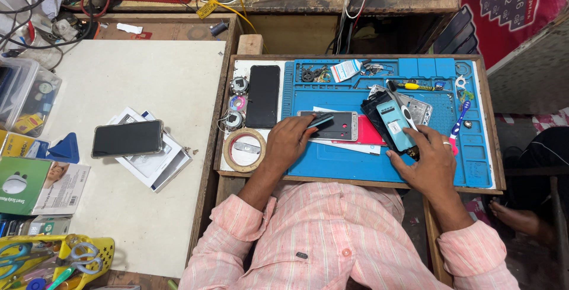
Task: The person sits at a repair bench and works on mobile phones placed on a blue silicone mat. They pick up a smartphone, manipulate its edges and back, set it down, then handle a small feature phone, pressing its keypad and opening it, before returning to prying at the smartphone's back cover by hand.
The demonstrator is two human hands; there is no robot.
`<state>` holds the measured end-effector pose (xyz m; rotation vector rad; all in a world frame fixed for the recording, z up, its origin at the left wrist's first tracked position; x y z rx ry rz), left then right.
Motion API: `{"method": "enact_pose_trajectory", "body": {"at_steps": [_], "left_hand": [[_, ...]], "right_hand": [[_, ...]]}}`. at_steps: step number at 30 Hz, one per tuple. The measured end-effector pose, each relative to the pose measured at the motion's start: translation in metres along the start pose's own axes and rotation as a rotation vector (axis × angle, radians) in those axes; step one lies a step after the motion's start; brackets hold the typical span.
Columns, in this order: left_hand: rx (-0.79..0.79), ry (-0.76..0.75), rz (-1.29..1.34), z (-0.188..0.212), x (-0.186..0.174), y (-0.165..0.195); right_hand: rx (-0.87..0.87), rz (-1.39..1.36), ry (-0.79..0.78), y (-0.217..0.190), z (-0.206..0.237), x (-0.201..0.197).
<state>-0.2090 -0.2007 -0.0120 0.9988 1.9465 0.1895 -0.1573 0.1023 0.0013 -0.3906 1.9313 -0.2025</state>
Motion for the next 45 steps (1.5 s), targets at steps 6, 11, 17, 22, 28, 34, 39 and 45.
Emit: {"method": "enact_pose_trajectory", "body": {"at_steps": [6, 11, 17, 22, 28, 34, 39, 45], "left_hand": [[0.057, -0.016, 0.033, -0.004, -0.004, 0.006], [0.057, -0.035, 0.033, -0.002, -0.002, 0.005], [0.072, -0.011, 0.039, 0.000, -0.003, 0.005], [-0.032, -0.004, 0.058, 0.003, 0.000, -0.004], [-0.141, 0.034, 0.119, 0.007, 0.003, -0.016], [-0.174, 0.104, 0.215, 0.005, -0.001, -0.017], [-0.130, 0.072, 0.259, -0.001, -0.001, -0.011], [-0.065, 0.084, 0.303, -0.003, -0.003, -0.007]], "right_hand": [[0.007, -0.015, -0.004, 0.000, -0.001, -0.004], [0.003, -0.003, -0.001, -0.001, 0.000, -0.004], [-0.002, -0.010, 0.003, -0.002, 0.001, -0.005], [0.005, -0.020, 0.002, -0.002, 0.002, -0.005], [-0.002, -0.006, 0.006, 0.001, 0.001, -0.005], [-0.023, -0.005, 0.019, 0.002, -0.001, -0.006], [0.002, -0.006, 0.001, 0.003, -0.003, -0.006], [-0.006, -0.003, 0.007, 0.002, -0.004, -0.005]]}}
Point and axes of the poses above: each hand's wrist, its own z-axis away from the middle knuckle, its own x-axis out of the palm, y = z × x, the point moved 7 cm from there along -z, towards the middle knuckle, and after that the axes turned 3 degrees about -z, right-handed, at the moved point
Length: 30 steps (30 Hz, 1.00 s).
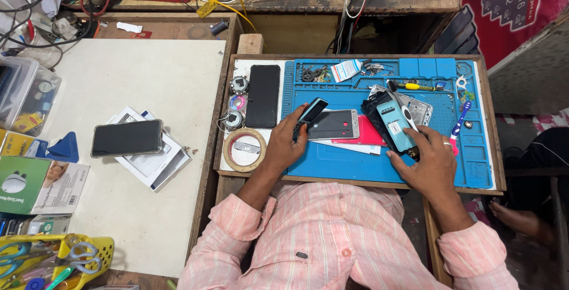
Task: The person sits at a repair bench and works on mobile phones placed on a blue silicone mat. They pick up a smartphone, manipulate its edges and back, set it down, then handle a small feature phone, pressing its keypad and opening it, before returning to prying at the smartphone's back cover by hand.
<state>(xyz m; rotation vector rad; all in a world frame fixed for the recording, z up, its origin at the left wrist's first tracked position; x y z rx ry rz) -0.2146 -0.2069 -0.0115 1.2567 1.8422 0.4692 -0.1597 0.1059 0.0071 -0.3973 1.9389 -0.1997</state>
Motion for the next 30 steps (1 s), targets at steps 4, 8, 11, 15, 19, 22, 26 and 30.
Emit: {"method": "enact_pose_trajectory", "body": {"at_steps": [4, 8, 11, 15, 19, 22, 26, 30], "left_hand": [[-0.006, 0.024, 0.043, -0.004, -0.002, 0.001], [-0.140, 0.014, 0.077, -0.010, 0.003, -0.003], [-0.101, 0.017, 0.144, -0.014, 0.007, 0.001], [-0.250, -0.076, 0.289, -0.013, 0.026, -0.013], [-0.296, -0.057, 0.524, -0.011, 0.048, -0.030], [-0.319, -0.008, 0.629, -0.007, 0.059, -0.045], [-0.314, 0.027, 0.810, -0.003, 0.059, -0.056], [-0.284, 0.048, 0.711, -0.005, 0.044, -0.054]], "right_hand": [[0.002, -0.007, -0.004, 0.001, 0.000, 0.002], [0.009, -0.005, 0.009, -0.005, -0.002, 0.001], [-0.011, 0.039, 0.036, -0.020, -0.006, -0.004], [-0.087, 0.081, 0.098, -0.050, -0.011, -0.007], [-0.167, -0.094, 0.118, -0.083, -0.024, 0.015], [-0.211, -0.388, 0.083, -0.105, -0.043, 0.046], [-0.013, -0.739, -0.018, -0.117, -0.076, 0.095], [0.146, -1.008, -0.140, -0.126, -0.092, 0.129]]}}
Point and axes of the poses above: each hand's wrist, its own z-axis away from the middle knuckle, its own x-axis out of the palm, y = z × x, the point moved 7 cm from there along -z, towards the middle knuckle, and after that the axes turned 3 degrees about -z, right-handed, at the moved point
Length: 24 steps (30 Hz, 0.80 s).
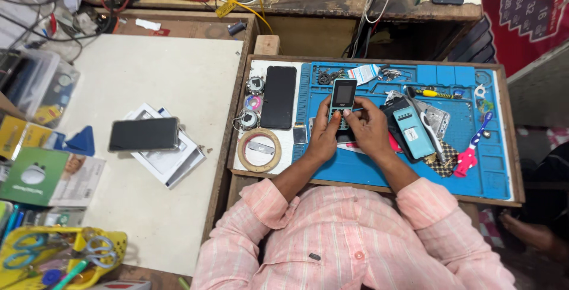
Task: The person sits at a repair bench and works on mobile phones placed on a blue silicone mat. They pick up a smartphone, manipulate its edges and back, set it down, then handle a small feature phone, pressing its keypad and opening it, before returning to prying at the smartphone's back cover by hand.
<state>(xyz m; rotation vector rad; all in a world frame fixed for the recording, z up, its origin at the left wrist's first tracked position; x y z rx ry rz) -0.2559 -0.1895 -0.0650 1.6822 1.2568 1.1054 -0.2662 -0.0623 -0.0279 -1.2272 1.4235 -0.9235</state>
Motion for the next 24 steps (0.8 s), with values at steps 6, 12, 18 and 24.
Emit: {"method": "enact_pose_trajectory", "body": {"at_steps": [6, 12, 18, 24], "left_hand": [[0.036, -0.001, -0.189, 0.007, -0.005, 0.013], [-0.023, 0.018, 0.001, 0.011, -0.012, 0.005], [-0.156, 0.082, 0.125, 0.016, -0.009, -0.015], [-0.128, 0.066, 0.170, 0.021, -0.005, -0.031]], "right_hand": [[-0.019, -0.189, -0.044, 0.007, 0.007, 0.005], [-0.058, -0.268, -0.022, 0.008, 0.020, 0.011], [-0.078, -0.240, 0.047, 0.013, 0.027, -0.001], [-0.040, -0.340, -0.008, 0.039, 0.030, -0.013]]}}
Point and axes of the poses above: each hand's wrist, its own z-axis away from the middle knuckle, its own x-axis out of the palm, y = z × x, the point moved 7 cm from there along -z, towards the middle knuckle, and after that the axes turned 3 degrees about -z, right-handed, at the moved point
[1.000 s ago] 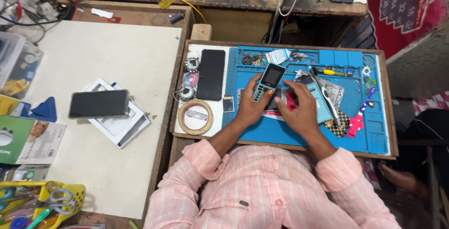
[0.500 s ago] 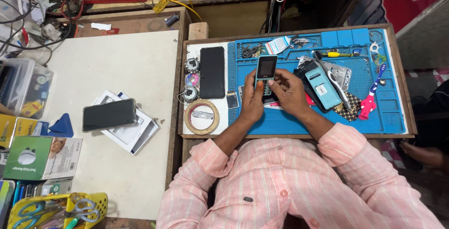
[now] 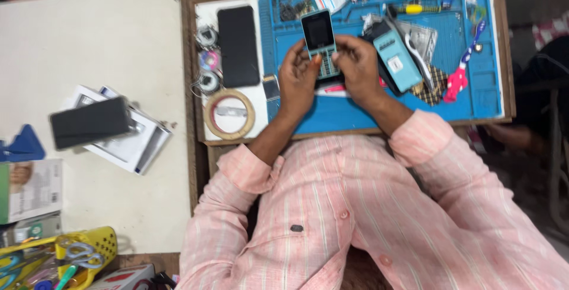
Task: The person sits at a repair bench and works on mobile phones placed on a blue silicone mat. They pick up a smartphone, manipulate its edges and back, set it down, then handle a small feature phone, pressing its keypad and opening it, before returning to prying at the smartphone's back cover by hand.
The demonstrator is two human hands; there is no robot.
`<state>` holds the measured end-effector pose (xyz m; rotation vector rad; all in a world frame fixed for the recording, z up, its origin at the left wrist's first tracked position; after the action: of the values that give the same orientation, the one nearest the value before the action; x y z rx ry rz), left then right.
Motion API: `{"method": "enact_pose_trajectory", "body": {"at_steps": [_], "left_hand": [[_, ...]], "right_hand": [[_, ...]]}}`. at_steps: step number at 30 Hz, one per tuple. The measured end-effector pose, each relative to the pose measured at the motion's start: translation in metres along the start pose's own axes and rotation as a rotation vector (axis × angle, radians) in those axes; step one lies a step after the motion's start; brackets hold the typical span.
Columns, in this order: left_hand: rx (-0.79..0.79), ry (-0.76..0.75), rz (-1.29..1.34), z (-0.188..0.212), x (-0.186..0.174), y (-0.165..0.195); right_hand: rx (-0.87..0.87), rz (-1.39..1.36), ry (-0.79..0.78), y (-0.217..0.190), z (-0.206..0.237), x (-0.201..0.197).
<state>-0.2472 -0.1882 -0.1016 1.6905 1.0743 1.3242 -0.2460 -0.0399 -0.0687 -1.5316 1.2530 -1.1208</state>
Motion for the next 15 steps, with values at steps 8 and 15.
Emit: {"method": "enact_pose_trajectory", "body": {"at_steps": [8, 15], "left_hand": [[-0.003, -0.009, -0.013, -0.016, -0.003, 0.000], [0.026, -0.039, -0.105, -0.019, 0.004, -0.014]], "right_hand": [[0.020, -0.137, -0.053, 0.002, -0.021, 0.005], [-0.025, -0.125, -0.053, 0.004, -0.028, -0.006]]}}
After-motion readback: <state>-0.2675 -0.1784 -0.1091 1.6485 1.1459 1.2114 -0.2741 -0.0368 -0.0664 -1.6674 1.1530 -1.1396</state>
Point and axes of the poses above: each hand's wrist, its own z-axis away from the middle knuckle, its own x-axis out of the palm, y = z × x, the point moved 7 cm from there along -z, towards the middle knuckle, and after that the axes turned 3 degrees about -z, right-handed, at the moved point
